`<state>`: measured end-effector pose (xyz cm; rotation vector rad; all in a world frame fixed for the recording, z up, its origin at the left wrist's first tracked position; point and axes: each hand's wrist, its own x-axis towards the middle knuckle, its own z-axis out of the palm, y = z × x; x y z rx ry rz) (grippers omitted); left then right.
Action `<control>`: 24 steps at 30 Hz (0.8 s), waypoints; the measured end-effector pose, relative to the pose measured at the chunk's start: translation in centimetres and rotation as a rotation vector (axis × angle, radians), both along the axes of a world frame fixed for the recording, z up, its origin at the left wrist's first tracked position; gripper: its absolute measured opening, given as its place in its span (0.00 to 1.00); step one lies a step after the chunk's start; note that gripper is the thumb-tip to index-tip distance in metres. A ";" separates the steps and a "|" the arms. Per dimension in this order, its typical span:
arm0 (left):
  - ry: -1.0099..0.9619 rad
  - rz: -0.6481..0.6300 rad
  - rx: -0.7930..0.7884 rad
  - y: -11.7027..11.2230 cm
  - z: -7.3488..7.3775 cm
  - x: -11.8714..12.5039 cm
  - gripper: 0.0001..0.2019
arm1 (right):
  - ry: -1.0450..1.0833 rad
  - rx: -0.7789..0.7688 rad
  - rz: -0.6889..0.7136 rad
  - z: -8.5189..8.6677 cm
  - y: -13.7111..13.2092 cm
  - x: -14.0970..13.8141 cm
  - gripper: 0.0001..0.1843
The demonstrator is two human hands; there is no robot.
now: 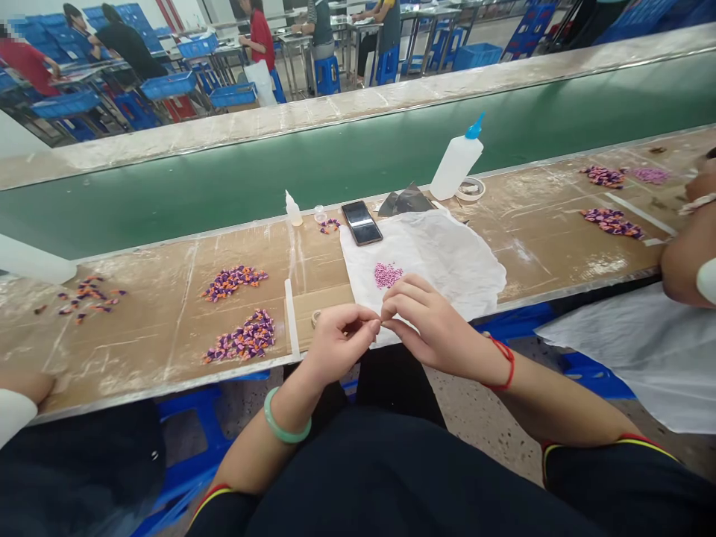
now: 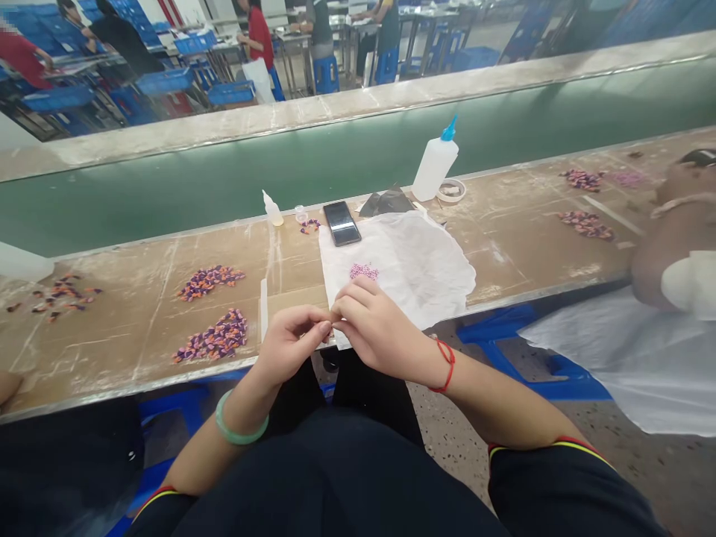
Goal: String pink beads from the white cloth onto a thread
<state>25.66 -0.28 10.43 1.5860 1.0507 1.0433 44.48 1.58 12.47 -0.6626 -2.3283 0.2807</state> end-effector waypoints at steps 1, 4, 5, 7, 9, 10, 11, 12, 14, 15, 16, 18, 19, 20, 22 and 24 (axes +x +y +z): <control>-0.005 0.012 -0.013 -0.1 -0.1 0.1 0.11 | 0.024 -0.022 -0.005 0.0 -0.1 -0.1 0.09; -0.045 0.059 -0.047 -0.3 -0.1 0.3 0.10 | 0.139 -0.135 -0.016 -0.1 -0.3 -0.3 0.08; -0.068 0.068 -0.055 -0.3 -0.1 0.3 0.10 | 0.175 -0.181 -0.023 -0.1 -0.3 -0.3 0.07; -0.103 0.069 -0.063 -0.5 0.1 0.3 0.10 | 0.216 -0.260 -0.035 0.0 -0.4 -0.5 0.07; -0.108 0.068 -0.052 -0.6 0.2 0.2 0.10 | 0.214 -0.310 -0.039 0.1 -0.5 -0.6 0.07; -0.099 0.070 -0.043 -0.6 0.2 0.1 0.10 | 0.206 -0.324 -0.039 0.1 -0.5 -0.7 0.07; -0.085 0.074 -0.034 -0.7 0.3 0.0 0.10 | 0.200 -0.330 -0.041 0.2 -0.4 -0.8 0.08; -0.069 0.081 -0.023 -0.7 0.3 -0.1 0.10 | 0.195 -0.327 -0.043 0.2 -0.4 -1.0 0.08; -0.028 0.093 -0.004 -0.7 0.3 -0.2 0.10 | 0.186 -0.304 -0.052 0.2 -0.4 -1.2 0.09; -0.006 0.097 0.004 -0.7 0.3 -0.2 0.09 | 0.178 -0.291 -0.056 0.2 -0.3 -1.3 0.09; 0.014 0.102 0.011 -0.6 0.3 -0.3 0.09 | 0.169 -0.279 -0.059 0.2 -0.3 -1.4 0.09; 0.038 0.106 0.011 -0.5 0.4 -0.4 0.09 | 0.158 -0.272 -0.058 0.0 -0.1 -1.5 0.09; 0.033 0.104 0.004 -0.5 0.4 -0.4 0.09 | 0.158 -0.286 -0.054 -0.1 0.0 -1.6 0.09; 0.013 0.098 -0.013 -0.4 0.4 -0.5 0.09 | 0.162 -0.314 -0.045 -0.1 0.1 -1.6 0.08; -0.059 0.081 -0.064 -0.5 0.5 -0.9 0.11 | 0.179 -0.409 -0.023 -0.2 0.3 -1.6 0.07; -0.144 0.082 -0.120 -0.6 0.5 -1.6 0.12 | 0.195 -0.512 0.009 -0.2 0.6 -1.7 0.07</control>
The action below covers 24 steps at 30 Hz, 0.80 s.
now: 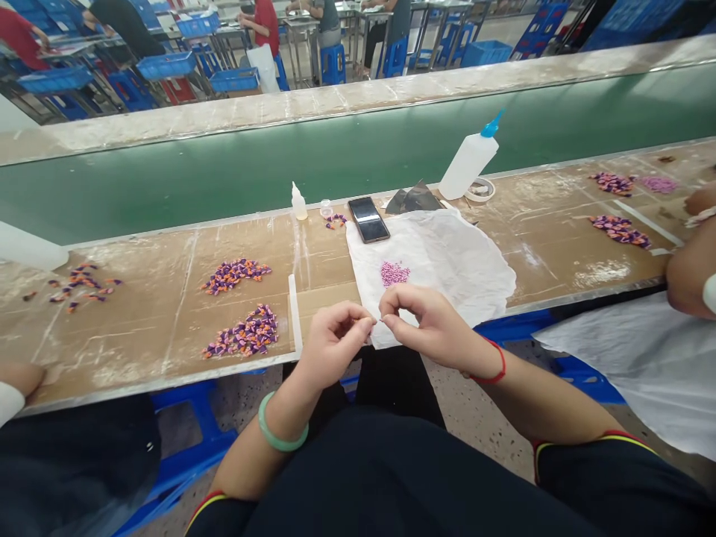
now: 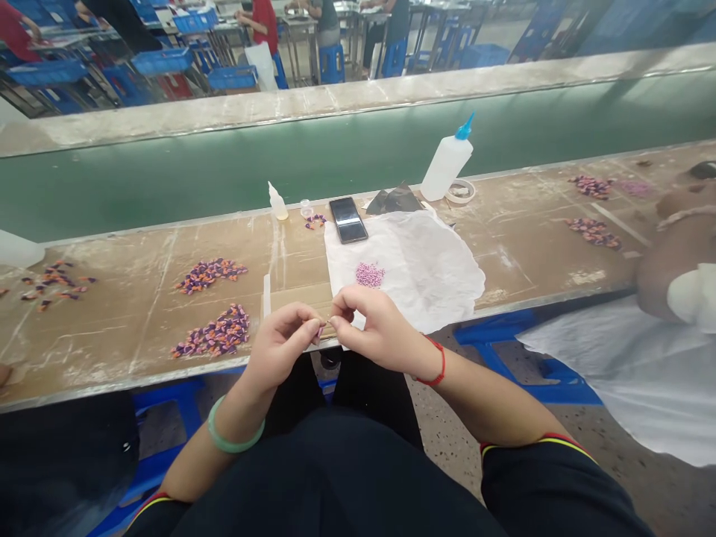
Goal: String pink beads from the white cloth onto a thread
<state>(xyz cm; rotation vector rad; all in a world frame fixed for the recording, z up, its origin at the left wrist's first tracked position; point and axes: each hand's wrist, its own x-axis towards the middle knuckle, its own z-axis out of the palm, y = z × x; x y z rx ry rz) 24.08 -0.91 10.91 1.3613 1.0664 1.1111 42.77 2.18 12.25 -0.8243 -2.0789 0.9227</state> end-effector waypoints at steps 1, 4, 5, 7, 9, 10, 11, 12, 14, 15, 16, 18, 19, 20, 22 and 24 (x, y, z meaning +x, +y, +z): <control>-0.035 0.011 -0.026 -0.2 -0.2 -0.5 0.12 | 0.009 -0.035 0.017 0.0 0.2 -0.1 0.07; -0.098 0.079 -0.091 -0.9 -1.4 -2.5 0.15 | -0.007 -0.039 0.049 -0.7 1.0 -0.5 0.07; -0.106 0.110 -0.114 -1.3 -2.0 -3.2 0.16 | -0.028 -0.012 0.053 -1.2 1.4 -0.8 0.07; -0.107 0.183 -0.160 -2.0 -3.5 -4.6 0.17 | -0.084 0.066 0.064 -2.4 2.4 -1.7 0.07; -0.094 0.253 -0.221 -2.9 -5.0 -5.7 0.18 | -0.203 0.153 0.100 -3.8 3.6 -2.8 0.07; -0.087 0.275 -0.255 -3.2 -5.6 -6.1 0.18 | -0.298 0.195 0.131 -4.4 4.2 -3.4 0.07; -0.085 0.292 -0.286 -3.6 -6.1 -6.3 0.17 | -0.399 0.231 0.166 -4.9 4.9 -4.1 0.08; -0.088 0.304 -0.314 -3.9 -6.5 -6.5 0.17 | -0.495 0.257 0.202 -5.3 5.4 -4.7 0.08; -0.105 0.311 -0.361 -4.3 -6.9 -6.7 0.17 | -0.628 0.286 0.267 -5.8 6.4 -5.9 0.08; -0.116 0.315 -0.379 -4.4 -7.0 -6.8 0.17 | -0.660 0.291 0.291 -5.9 6.7 -6.5 0.09; -0.125 0.319 -0.394 -4.5 -7.0 -6.8 0.17 | -0.682 0.295 0.309 -5.9 7.0 -6.9 0.09; -0.137 0.321 -0.408 -4.6 -6.9 -6.9 0.18 | -0.740 0.310 0.338 -5.8 7.4 -7.6 0.09; -0.141 0.316 -0.409 -4.6 -6.8 -7.0 0.18 | -0.766 0.319 0.349 -5.7 7.5 -7.8 0.08; -0.143 0.312 -0.406 -4.6 -6.8 -7.1 0.18 | -0.790 0.328 0.358 -5.6 7.5 -8.0 0.08; -0.148 0.304 -0.397 -4.6 -6.9 -7.2 0.17 | -0.831 0.346 0.376 -5.4 7.6 -8.3 0.08; -0.152 0.302 -0.393 -4.6 -7.1 -7.4 0.17 | -0.863 0.361 0.394 -5.3 7.6 -8.5 0.07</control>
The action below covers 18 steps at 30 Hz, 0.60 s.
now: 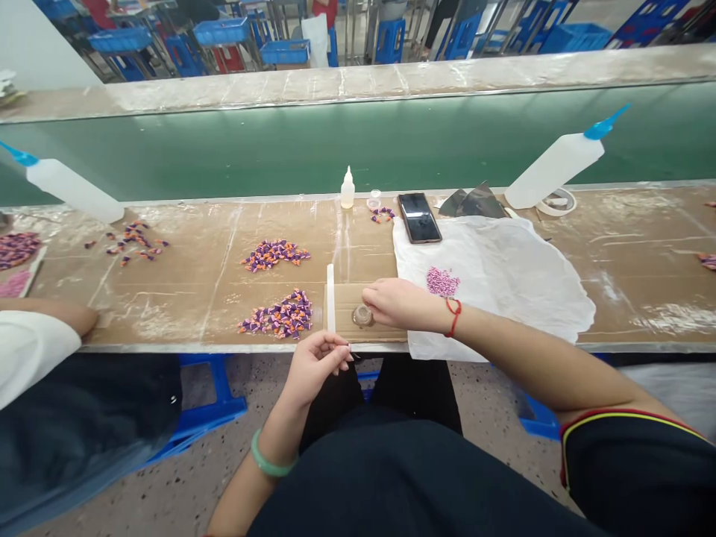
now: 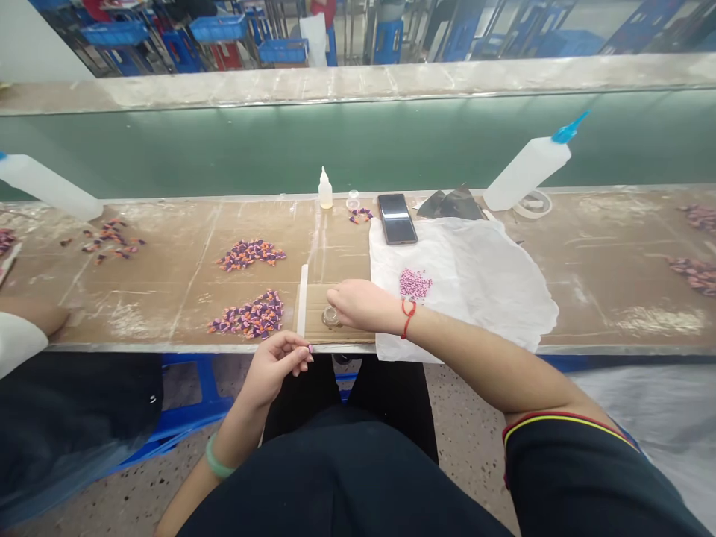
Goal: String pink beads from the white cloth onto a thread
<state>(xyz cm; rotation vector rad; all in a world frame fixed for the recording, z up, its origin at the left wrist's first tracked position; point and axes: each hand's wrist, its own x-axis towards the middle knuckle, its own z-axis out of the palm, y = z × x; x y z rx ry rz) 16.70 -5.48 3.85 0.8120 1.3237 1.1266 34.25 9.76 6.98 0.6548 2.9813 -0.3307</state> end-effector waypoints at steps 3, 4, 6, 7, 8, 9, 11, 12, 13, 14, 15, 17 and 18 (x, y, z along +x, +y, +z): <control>-0.006 0.010 0.003 0.1 -0.2 -0.1 0.16 | -0.035 0.014 0.029 0.0 -0.1 -0.3 0.06; -0.008 0.014 0.005 0.1 -0.2 -0.2 0.16 | -0.044 0.018 0.036 0.0 -0.2 -0.4 0.06; -0.011 0.025 0.010 0.1 -0.2 -0.2 0.15 | -0.055 0.026 0.045 0.0 -0.2 -0.5 0.06; -0.012 0.031 0.012 0.0 -0.1 -0.1 0.15 | -0.061 0.032 0.047 0.0 -0.2 -0.6 0.06; -0.015 0.038 0.013 0.0 -0.1 -0.1 0.15 | -0.063 0.038 0.046 0.1 -0.1 -0.6 0.07; -0.022 0.047 0.013 0.0 0.0 -0.1 0.15 | -0.055 0.038 0.039 0.2 -0.1 -0.6 0.07; -0.052 0.078 0.017 0.0 0.3 0.0 0.16 | 0.010 -0.010 0.001 0.7 -0.2 -0.3 0.09; -0.075 0.098 0.024 0.0 0.5 0.1 0.17 | 0.075 -0.068 -0.030 1.0 -0.3 -0.2 0.10; -0.103 0.119 0.034 0.0 0.8 0.1 0.18 | 0.158 -0.164 -0.066 1.4 -0.6 0.1 0.10; -0.133 0.137 0.048 0.0 1.2 0.2 0.19 | 0.253 -0.301 -0.101 1.9 -0.9 0.3 0.10; -0.161 0.149 0.066 0.1 1.6 0.4 0.19 | 0.349 -0.471 -0.136 2.4 -1.5 0.5 0.09; -0.205 0.149 0.110 0.2 2.6 0.7 0.20 | 0.524 -0.844 -0.198 3.3 -2.9 0.8 0.08; -0.220 0.141 0.136 0.3 3.1 0.9 0.21 | 0.589 -1.003 -0.219 3.8 -3.6 1.0 0.09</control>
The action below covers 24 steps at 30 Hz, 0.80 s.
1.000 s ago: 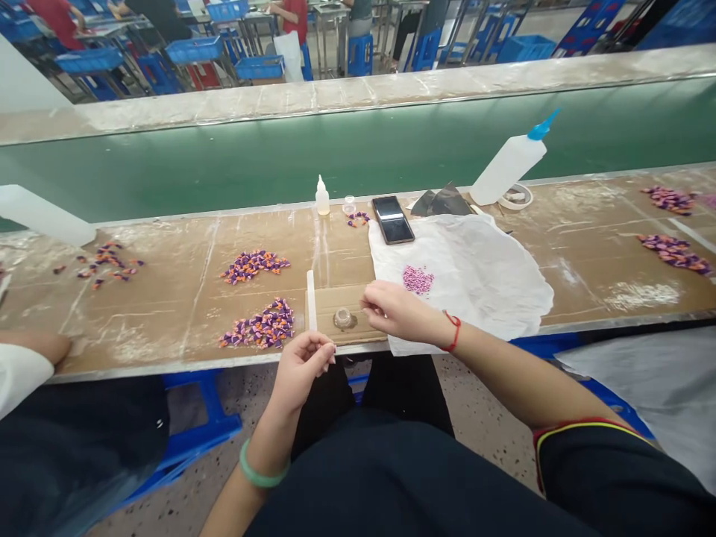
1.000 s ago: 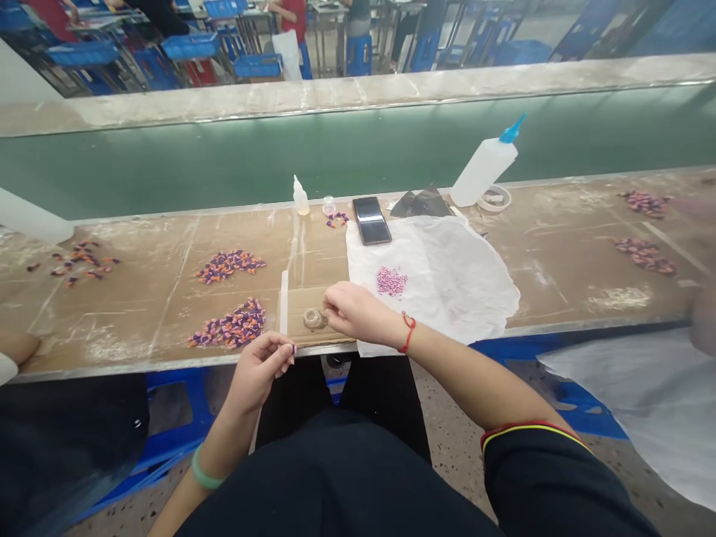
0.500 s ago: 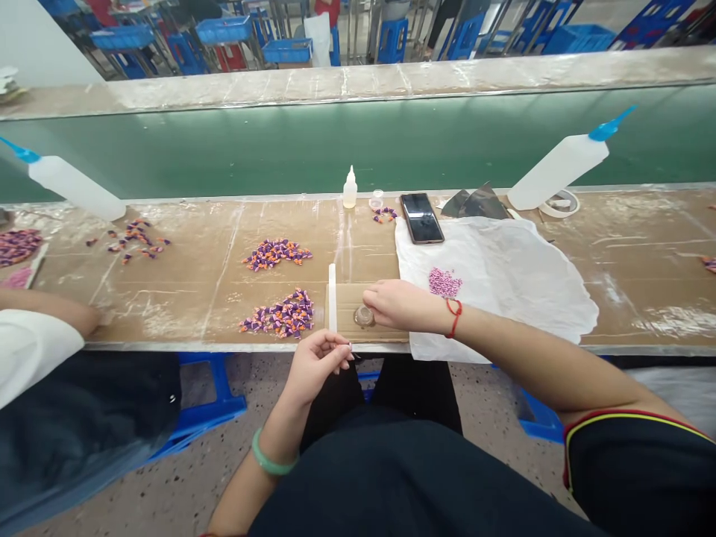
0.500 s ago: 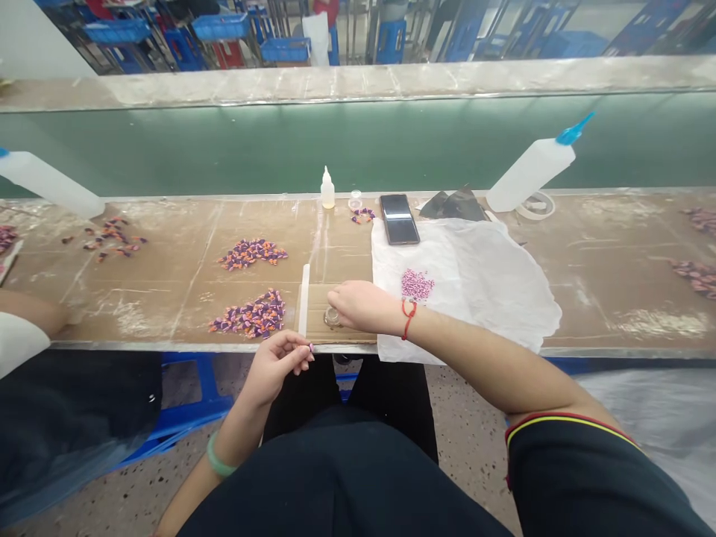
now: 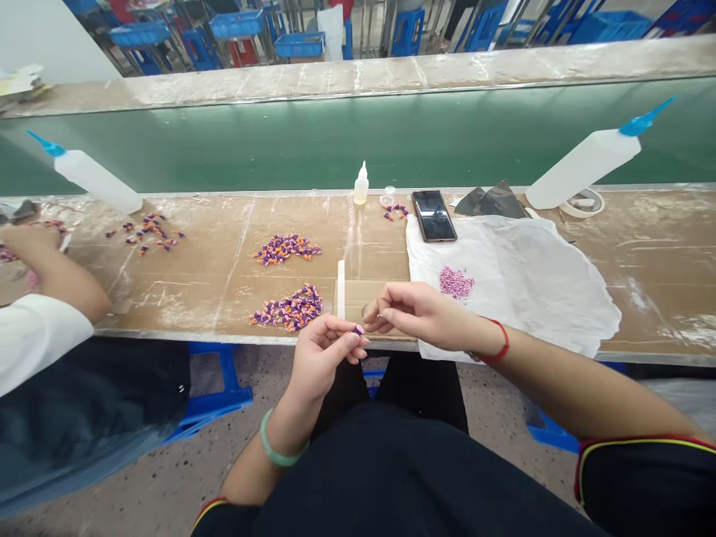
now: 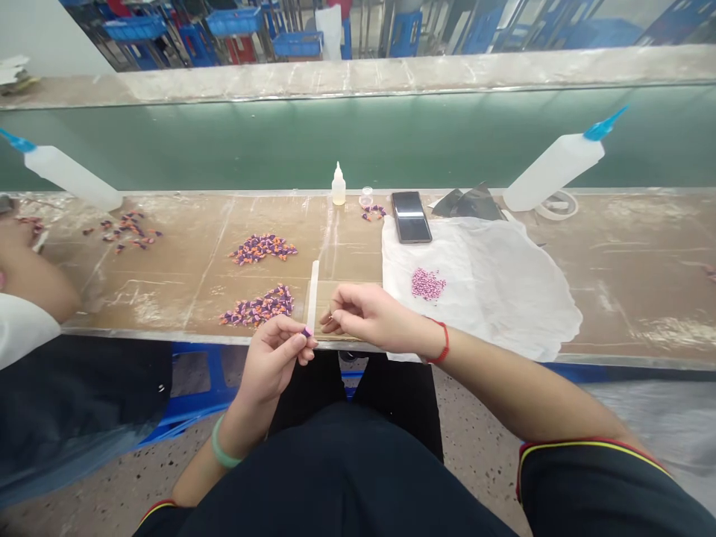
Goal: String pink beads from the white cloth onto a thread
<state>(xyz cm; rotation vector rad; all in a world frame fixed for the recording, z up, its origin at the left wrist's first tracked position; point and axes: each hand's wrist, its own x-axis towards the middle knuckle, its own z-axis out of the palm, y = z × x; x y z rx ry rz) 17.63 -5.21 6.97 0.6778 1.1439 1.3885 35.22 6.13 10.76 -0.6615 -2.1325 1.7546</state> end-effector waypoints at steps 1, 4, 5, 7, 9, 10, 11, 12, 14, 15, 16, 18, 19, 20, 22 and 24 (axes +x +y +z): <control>-0.008 -0.008 0.029 0.0 0.5 0.2 0.21 | 0.054 -0.111 -0.014 0.4 -0.7 0.1 0.09; -0.010 -0.033 0.104 0.0 1.8 0.9 0.20 | 0.103 -0.180 -0.052 1.6 -2.5 0.4 0.09; -0.004 -0.039 0.117 0.0 2.1 1.1 0.20 | 0.095 -0.150 -0.059 1.9 -2.8 0.5 0.08; 0.018 -0.048 0.130 -0.2 2.5 1.4 0.20 | 0.075 -0.055 -0.067 2.6 -3.2 0.8 0.07; 0.042 -0.054 0.142 -0.3 2.8 1.5 0.20 | 0.058 0.048 -0.065 3.1 -3.4 1.0 0.06; 0.052 -0.056 0.151 -0.3 2.9 1.5 0.20 | 0.054 0.092 -0.065 3.4 -3.4 1.1 0.06; 0.059 -0.056 0.160 -0.4 2.9 1.6 0.20 | 0.051 0.126 -0.066 3.5 -3.5 1.2 0.06; 0.062 -0.057 0.169 -0.4 3.0 1.6 0.20 | 0.051 0.151 -0.069 3.7 -3.5 1.2 0.06; 0.056 -0.055 0.183 -0.5 3.1 1.6 0.19 | 0.057 0.178 -0.074 3.8 -3.7 1.3 0.06; 0.052 -0.056 0.190 -0.5 3.1 1.7 0.19 | 0.063 0.185 -0.074 3.8 -3.7 1.4 0.07; 0.049 -0.057 0.195 -0.6 3.1 1.7 0.18 | 0.068 0.191 -0.074 3.9 -3.8 1.4 0.07; 0.051 -0.052 0.208 -0.6 3.2 1.9 0.18 | 0.079 0.204 -0.072 3.9 -3.9 1.5 0.08; 0.055 -0.048 0.218 -0.6 3.2 1.9 0.17 | 0.082 0.209 -0.066 3.9 -3.9 1.5 0.08; 0.057 -0.046 0.231 -0.7 3.2 2.0 0.16 | 0.084 0.210 -0.060 3.9 -3.9 1.6 0.08; 0.057 -0.038 0.256 -0.7 3.1 2.0 0.14 | 0.087 0.208 -0.049 3.9 -3.9 1.6 0.08; 0.062 -0.036 0.266 -0.7 3.1 2.0 0.13 | 0.089 0.219 -0.043 4.0 -3.9 1.6 0.07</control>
